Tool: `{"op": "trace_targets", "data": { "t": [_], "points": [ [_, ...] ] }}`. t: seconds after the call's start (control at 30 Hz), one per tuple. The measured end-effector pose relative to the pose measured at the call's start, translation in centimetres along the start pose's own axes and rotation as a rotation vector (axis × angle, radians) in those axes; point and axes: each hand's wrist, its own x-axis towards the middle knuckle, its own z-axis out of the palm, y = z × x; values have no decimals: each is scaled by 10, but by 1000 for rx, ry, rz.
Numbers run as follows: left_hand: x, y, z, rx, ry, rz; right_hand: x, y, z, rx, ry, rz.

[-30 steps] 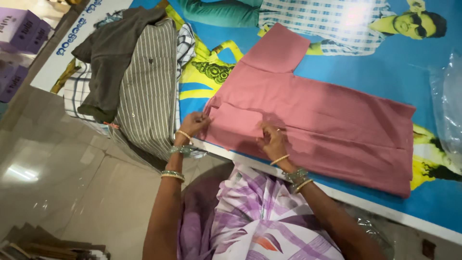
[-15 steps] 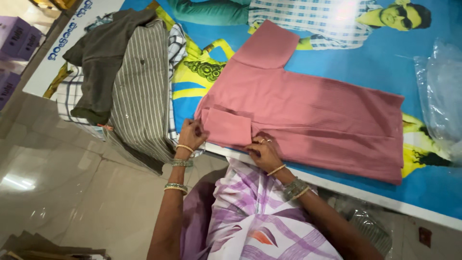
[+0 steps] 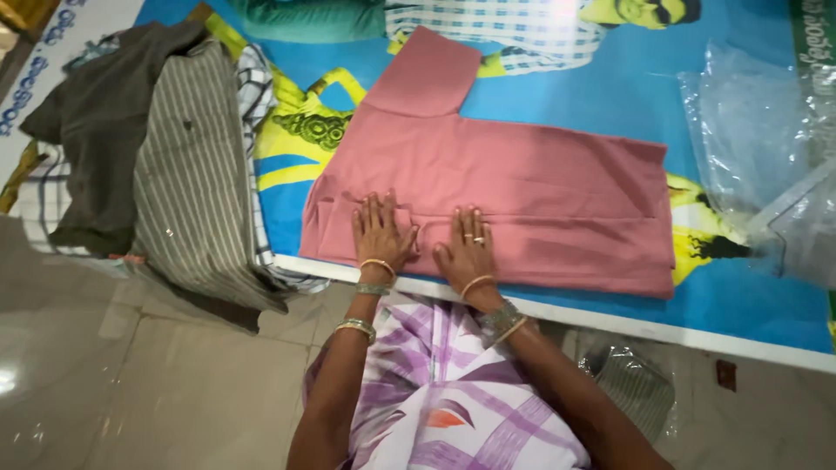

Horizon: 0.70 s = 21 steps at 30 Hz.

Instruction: The person folds a pink shirt on a table and places it into a clear plastic bag.

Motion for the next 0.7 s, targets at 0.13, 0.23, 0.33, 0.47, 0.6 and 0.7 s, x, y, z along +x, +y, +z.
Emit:
{"op": "trace_targets", "data": {
  "t": [0.13, 0.23, 0.33, 0.47, 0.6, 0.7],
  "points": [
    [3, -9, -1, 95, -58, -31, -2, 51, -36, -235, -28, 172],
    [8, -16, 0, 100, -26, -7, -1, 96, -59, -298, 17, 246],
    [5, -17, 2, 82, 8, 12, -4, 144, -71, -288, 41, 362],
    [5, -17, -1, 83, -11, 4, -28, 215, -88, -394, 43, 528],
    [4, -17, 0, 68, 8, 19, -60, 269, -104, -326, 200, 533],
    [1, -18, -2, 73, 25, 4, -76, 286, -102, -353, 227, 495]
  ]
}}
